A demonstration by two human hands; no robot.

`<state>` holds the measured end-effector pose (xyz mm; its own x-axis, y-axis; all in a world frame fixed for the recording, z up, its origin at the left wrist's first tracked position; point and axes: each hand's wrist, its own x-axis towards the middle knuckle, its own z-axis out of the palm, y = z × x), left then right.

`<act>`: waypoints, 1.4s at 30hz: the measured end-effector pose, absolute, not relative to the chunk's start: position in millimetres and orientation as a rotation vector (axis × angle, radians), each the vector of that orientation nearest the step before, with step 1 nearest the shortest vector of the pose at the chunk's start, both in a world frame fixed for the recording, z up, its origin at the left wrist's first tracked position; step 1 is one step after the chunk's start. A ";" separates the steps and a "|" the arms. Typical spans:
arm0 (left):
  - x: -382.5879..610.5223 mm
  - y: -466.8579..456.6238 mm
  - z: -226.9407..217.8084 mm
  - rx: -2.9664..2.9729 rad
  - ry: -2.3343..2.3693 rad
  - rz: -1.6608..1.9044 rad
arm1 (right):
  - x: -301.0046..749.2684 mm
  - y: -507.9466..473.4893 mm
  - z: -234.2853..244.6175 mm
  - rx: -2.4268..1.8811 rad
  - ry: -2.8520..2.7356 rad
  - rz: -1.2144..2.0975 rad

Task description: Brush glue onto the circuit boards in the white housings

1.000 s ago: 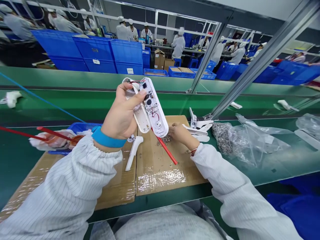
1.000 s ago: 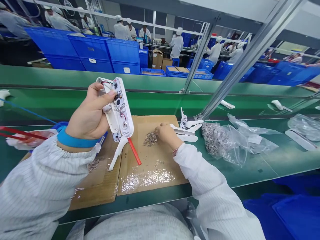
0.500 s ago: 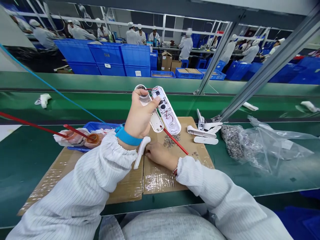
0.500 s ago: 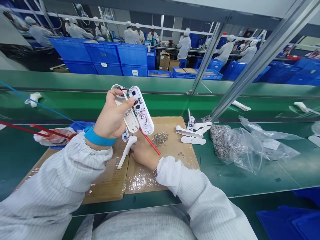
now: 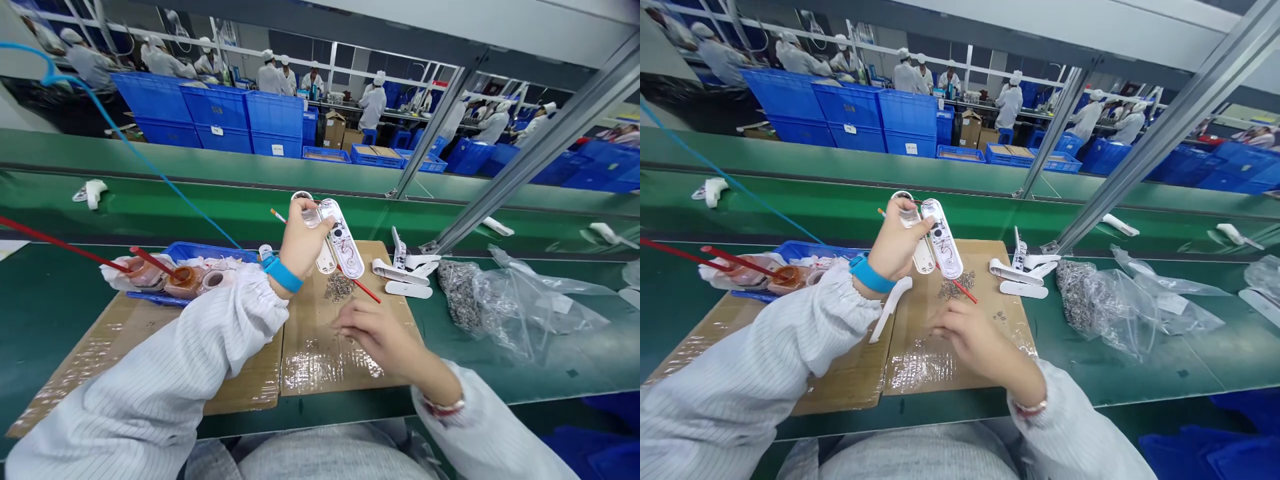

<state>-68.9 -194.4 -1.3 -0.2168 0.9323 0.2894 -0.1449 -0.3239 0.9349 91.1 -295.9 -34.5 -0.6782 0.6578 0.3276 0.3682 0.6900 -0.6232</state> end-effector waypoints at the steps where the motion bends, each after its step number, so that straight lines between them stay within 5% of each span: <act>1: -64.9 -194.8 -2.6 1.230 1.075 1.635 | 99.9 -300.6 -21.5 -0.700 -2.321 0.664; 5: -45.7 -196.4 -2.7 1.284 1.155 1.548 | 112.4 -294.7 8.7 -0.718 -2.265 0.163; 11: -27.8 -203.9 7.8 1.232 1.273 1.483 | 107.4 -252.5 -13.1 -0.831 -2.323 -0.379; 42: -17.4 -173.7 -10.2 0.954 1.364 1.511 | 100.0 -258.7 -29.3 -0.830 -2.546 -0.840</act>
<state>-17.4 -173.7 -10.2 -0.3337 0.9426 -0.0090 -0.1050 -0.0277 0.9941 100.0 -258.7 -29.3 -0.7741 0.4234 0.4706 0.6204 0.6555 0.4307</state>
